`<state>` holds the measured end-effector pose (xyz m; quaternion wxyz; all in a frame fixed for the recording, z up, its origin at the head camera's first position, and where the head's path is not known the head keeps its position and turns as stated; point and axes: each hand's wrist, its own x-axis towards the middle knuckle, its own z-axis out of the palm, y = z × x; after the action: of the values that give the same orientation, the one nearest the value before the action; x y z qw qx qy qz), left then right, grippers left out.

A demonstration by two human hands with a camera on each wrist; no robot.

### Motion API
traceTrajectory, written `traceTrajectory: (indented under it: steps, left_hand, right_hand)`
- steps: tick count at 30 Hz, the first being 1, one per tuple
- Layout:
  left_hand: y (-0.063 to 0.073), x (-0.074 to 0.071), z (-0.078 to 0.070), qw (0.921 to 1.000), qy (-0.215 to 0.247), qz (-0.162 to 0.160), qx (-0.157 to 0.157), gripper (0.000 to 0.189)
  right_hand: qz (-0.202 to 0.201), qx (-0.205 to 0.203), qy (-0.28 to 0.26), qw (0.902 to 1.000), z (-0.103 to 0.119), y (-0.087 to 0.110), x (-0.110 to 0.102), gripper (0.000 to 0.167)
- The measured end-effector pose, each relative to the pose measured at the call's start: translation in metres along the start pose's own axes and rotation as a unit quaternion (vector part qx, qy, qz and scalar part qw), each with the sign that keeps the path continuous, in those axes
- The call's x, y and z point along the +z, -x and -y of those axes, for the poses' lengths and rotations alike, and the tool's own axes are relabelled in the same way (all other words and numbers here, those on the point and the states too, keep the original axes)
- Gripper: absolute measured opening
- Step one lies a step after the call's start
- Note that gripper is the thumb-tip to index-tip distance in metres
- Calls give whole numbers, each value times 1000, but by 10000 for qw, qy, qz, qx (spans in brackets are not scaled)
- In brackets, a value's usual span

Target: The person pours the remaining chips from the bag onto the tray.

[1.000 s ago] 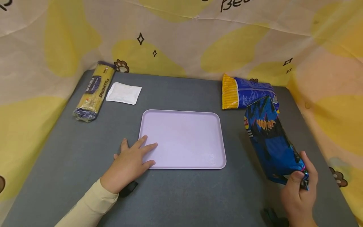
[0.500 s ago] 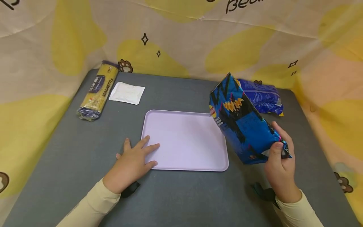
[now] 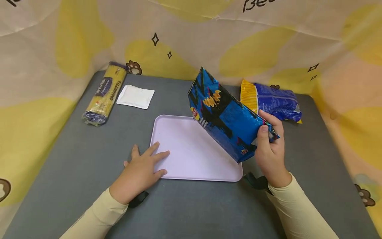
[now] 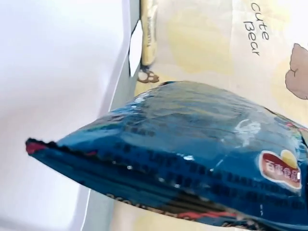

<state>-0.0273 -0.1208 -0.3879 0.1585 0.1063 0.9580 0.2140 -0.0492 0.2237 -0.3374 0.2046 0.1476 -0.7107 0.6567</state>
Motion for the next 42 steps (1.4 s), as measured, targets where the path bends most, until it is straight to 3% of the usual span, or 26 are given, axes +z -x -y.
traceTrajectory:
  steps: [7,15,20,25,33,42]
  left_hand:
    - [-1,0,-2,10000,-74,18,6,58]
    - [0,-1,-3,9999,-110,-9,47,57]
    - [-1,-1,-3,9999,-137,46,13,57]
    - [-3,0,-3,9998,-182,105,-23,58]
    - [-2,0,-2,9997,-209,85,-31,58]
    - [-3,0,-3,9997,-223,105,-40,58]
  right_hand:
    - [225,618,200,9976,5,-9,5,37]
    - [479,821,328,9949,0,-16,8,49]
    - [602,712,351,9950,-3,-17,11,64]
    - [656,667,306,9951,-3,-18,12,70]
    - [1154,32,-440,9923,-1,-23,14,63]
    - [1277,-205,-287,9912,4,-31,17,61]
